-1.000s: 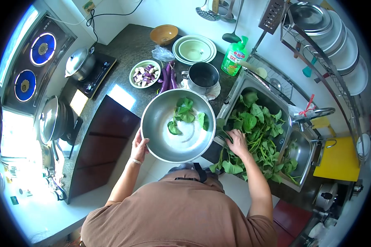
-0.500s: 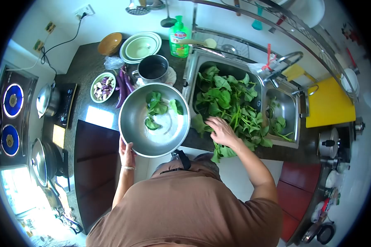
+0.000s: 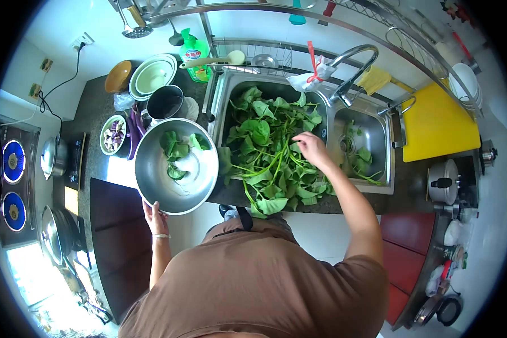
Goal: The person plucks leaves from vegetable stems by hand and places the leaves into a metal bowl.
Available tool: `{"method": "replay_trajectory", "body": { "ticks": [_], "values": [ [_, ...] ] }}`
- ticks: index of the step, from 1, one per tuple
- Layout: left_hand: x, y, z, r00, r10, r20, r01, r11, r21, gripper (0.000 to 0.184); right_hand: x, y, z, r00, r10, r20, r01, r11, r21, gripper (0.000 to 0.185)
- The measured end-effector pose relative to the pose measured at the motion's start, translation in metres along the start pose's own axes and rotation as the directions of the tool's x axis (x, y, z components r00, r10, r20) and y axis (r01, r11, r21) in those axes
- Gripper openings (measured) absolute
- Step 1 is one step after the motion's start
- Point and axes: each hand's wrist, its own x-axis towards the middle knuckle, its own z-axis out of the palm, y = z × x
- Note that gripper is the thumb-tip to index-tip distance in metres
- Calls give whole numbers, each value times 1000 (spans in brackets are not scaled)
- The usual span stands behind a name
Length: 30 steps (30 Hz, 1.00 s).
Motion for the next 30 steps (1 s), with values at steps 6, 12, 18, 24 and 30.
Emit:
{"method": "replay_trajectory", "body": {
  "ticks": [6, 12, 18, 24, 30],
  "values": [
    [-22, -24, 12, 988, -25, -150, 6, 992, -125, 46, 33, 28, 31, 916, -236, 326, 310, 929, -201, 27],
    [-85, -54, 7, 895, -241, -375, 197, 969, -150, 53, 28, 20, -27, 876, -473, -90, 476, 879, 14, 22],
    [-143, -83, 70, 888, -397, -233, 383, 918, -104, 44, 9, -18, -114, 797, -357, -486, 463, 879, 114, 26],
    [-159, -50, 169, 985, -49, 163, 13, 975, 220, 32, 2, 15, -126, 756, -336, -562, 485, 864, 136, 18],
    [-168, -27, 263, 724, 268, 635, -607, 685, 403, 22, -16, 50, -159, 931, 122, -343, 219, 564, 796, 23]
  ]
}}
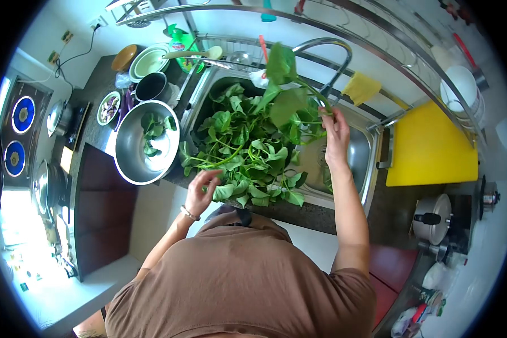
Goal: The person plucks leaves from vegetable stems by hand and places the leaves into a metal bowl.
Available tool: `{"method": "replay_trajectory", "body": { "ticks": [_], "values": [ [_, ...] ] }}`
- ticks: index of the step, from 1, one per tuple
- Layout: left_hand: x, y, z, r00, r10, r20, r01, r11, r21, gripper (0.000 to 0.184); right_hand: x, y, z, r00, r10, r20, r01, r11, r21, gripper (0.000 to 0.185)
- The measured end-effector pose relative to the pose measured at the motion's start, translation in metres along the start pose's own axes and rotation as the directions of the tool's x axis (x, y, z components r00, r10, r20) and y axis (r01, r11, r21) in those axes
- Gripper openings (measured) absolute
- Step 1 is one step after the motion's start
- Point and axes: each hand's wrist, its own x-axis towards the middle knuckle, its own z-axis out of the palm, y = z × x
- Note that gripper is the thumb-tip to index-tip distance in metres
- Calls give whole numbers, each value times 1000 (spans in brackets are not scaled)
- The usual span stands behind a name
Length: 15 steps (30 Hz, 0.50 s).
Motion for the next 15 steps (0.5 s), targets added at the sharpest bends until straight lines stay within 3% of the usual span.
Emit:
{"method": "replay_trajectory", "body": {
  "ticks": [4, 6, 7, 13, 15],
  "values": [
    [11, 15, 13, 966, 115, 232, -126, 992, 32, 21, -13, -10, -27, 999, -19, -51, 21, 999, 48, 24],
    [10, 18, 12, 960, 95, 263, -105, 994, 26, 22, -22, -17, -29, 960, 23, -280, 41, 974, 222, 25],
    [10, 16, 10, 956, 100, 277, -108, 994, 12, 21, -24, -18, -37, 948, 28, -318, 52, 969, 240, 24],
    [16, 1, -7, 943, -5, 332, 14, 1000, -24, 19, -40, -10, -78, 975, 16, -224, 25, 984, 179, 22],
    [25, 0, -9, 943, 29, 331, -27, 1000, -11, 18, -43, -3, -87, 989, 37, -143, -18, 991, 136, 21]
  ]
}}
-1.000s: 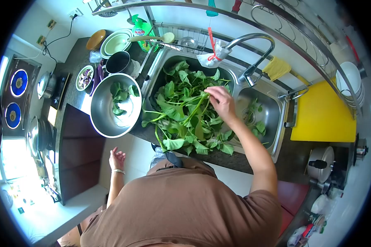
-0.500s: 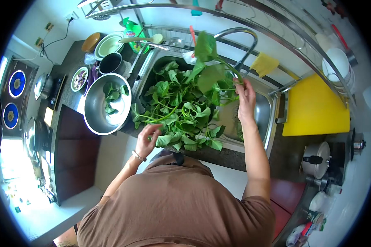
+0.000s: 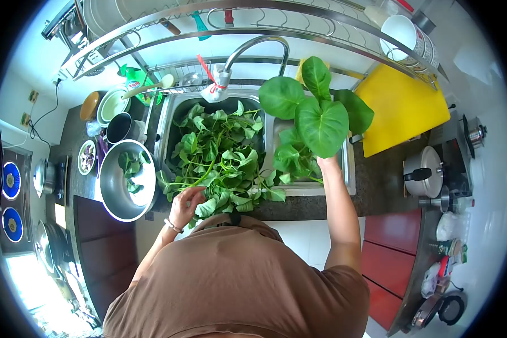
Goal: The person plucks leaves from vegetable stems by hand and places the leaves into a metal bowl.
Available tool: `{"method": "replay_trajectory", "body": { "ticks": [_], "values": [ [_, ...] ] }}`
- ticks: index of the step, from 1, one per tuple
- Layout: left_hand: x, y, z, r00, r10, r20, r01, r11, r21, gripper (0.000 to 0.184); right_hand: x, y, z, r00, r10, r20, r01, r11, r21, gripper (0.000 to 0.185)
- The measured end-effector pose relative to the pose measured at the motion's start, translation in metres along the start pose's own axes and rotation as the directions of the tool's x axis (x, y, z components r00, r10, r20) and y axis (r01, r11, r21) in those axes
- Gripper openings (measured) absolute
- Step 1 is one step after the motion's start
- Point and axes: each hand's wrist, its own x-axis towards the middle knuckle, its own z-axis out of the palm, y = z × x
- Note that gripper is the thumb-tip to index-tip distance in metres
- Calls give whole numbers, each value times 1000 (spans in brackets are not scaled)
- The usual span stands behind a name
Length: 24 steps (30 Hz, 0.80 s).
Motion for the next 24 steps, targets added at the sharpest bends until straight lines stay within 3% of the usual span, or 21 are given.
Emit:
{"method": "replay_trajectory", "body": {
  "ticks": [4, 7, 8, 10, 12, 14, 16, 19, 21, 22, 24],
  "values": [
    [22, 19, -6, 996, 88, -31, -87, 996, 30, 18, 2, 13, -8, 979, 106, 177, -81, 987, -139, 21],
    [39, 36, -8, 988, 139, -64, -140, 990, -6, 17, 0, 14, 11, 965, 181, 192, -136, 965, -226, 29],
    [43, 41, -9, 996, 74, -51, -77, 996, -51, 19, -8, 14, 28, 988, 145, 54, -123, 949, -290, 34],
    [52, 49, -11, 986, 112, -120, -120, 991, -60, 18, -14, 15, 53, 995, 5, 98, 37, 907, -419, 44],
    [59, 59, -13, 960, 138, -243, -164, 982, -89, 17, -14, 17, 67, 994, 45, 97, 1, 905, -426, 48],
    [63, 63, -20, 938, 115, -327, -153, 984, -92, 17, -7, 26, 62, 849, 492, 191, -332, 780, -530, 54],
    [65, 63, -24, 913, 72, -402, -132, 984, -124, 17, -10, 23, 80, 834, 510, 212, -329, 767, -551, 56],
    [67, 62, -32, 835, 157, -528, -215, 975, -50, 14, -10, 17, 99, 778, 568, 270, -330, 734, -594, 56],
    [65, 46, -39, 826, 120, -550, -145, 989, -3, 13, -12, 5, 112, 667, 680, 306, -396, 670, -627, 54],
    [64, 41, -38, 848, 18, -530, -111, 983, -144, 14, -12, -7, 121, 582, 760, 289, -464, 602, -650, 51],
    [64, 34, -37, 910, -144, -388, -34, 908, -418, 19, -14, -1, 131, 559, 753, 347, -439, 624, -646, 53]
  ]
}}
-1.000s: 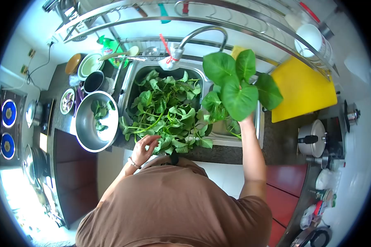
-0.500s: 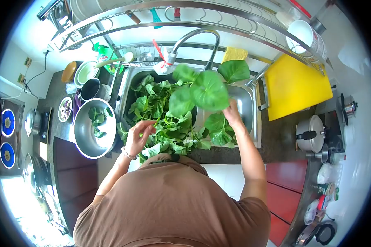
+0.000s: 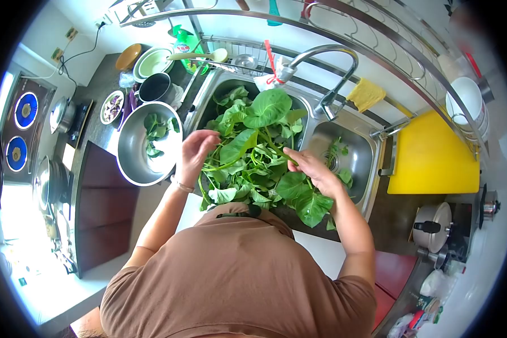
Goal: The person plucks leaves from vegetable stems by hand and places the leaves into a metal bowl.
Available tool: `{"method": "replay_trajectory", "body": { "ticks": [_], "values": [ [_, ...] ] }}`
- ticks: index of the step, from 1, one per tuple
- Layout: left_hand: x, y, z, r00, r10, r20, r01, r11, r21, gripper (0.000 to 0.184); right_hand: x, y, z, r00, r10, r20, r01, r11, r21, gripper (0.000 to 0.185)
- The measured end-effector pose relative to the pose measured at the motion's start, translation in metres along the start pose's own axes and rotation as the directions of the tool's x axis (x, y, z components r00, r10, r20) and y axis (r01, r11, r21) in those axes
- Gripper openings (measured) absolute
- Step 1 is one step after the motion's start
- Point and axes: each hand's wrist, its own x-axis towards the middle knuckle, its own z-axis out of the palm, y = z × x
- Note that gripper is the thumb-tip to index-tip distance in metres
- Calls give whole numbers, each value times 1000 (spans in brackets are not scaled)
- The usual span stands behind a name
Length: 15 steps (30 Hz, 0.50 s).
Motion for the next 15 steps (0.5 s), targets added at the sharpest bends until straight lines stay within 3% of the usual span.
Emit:
{"method": "replay_trajectory", "body": {
  "ticks": [1, 3, 5, 6, 7, 9, 11, 13, 14, 15],
  "values": [
    [0, 1, -1, 987, -101, 124, 103, 995, -7, 20, 3, 0, 3, 999, -33, 43, 33, 999, -5, 56],
    [-2, -4, 11, 950, -246, 191, 268, 958, -100, 23, 10, -1, 6, 996, -3, 87, 6, 999, -36, 54],
    [-12, 5, 24, 812, -497, 307, 581, 631, -514, 30, 11, -7, 12, 987, 29, 155, -4, 987, -160, 55],
    [-11, -3, 21, 765, -387, 516, 644, 483, -593, 30, 13, -11, 15, 986, 12, 166, 21, 981, -193, 59],
    [-12, -9, 21, 742, -346, 574, 670, 399, -626, 30, 17, -7, 13, 985, 13, 171, 21, 980, -196, 59],
    [-16, -7, 25, 725, -459, 514, 689, 501, -524, 37, 28, 5, 7, 965, -85, 250, 126, 980, -154, 59],
    [-21, -19, 20, 783, -150, 604, 615, 335, -714, 47, 30, 10, 3, 961, -111, 252, 161, 969, -186, 59],
    [-17, -19, 15, 759, -242, 604, 644, 410, -646, 51, 27, 6, 3, 958, -138, 252, 195, 957, -216, 59],
    [-12, -23, 12, 730, -122, 673, 605, 574, -552, 56, 23, 2, 3, 959, -137, 247, 200, 948, -249, 59],
    [-8, -33, 12, 665, -161, 729, 633, 639, -437, 55, 19, -2, 3, 960, -136, 244, 204, 937, -283, 59]
  ]
}}
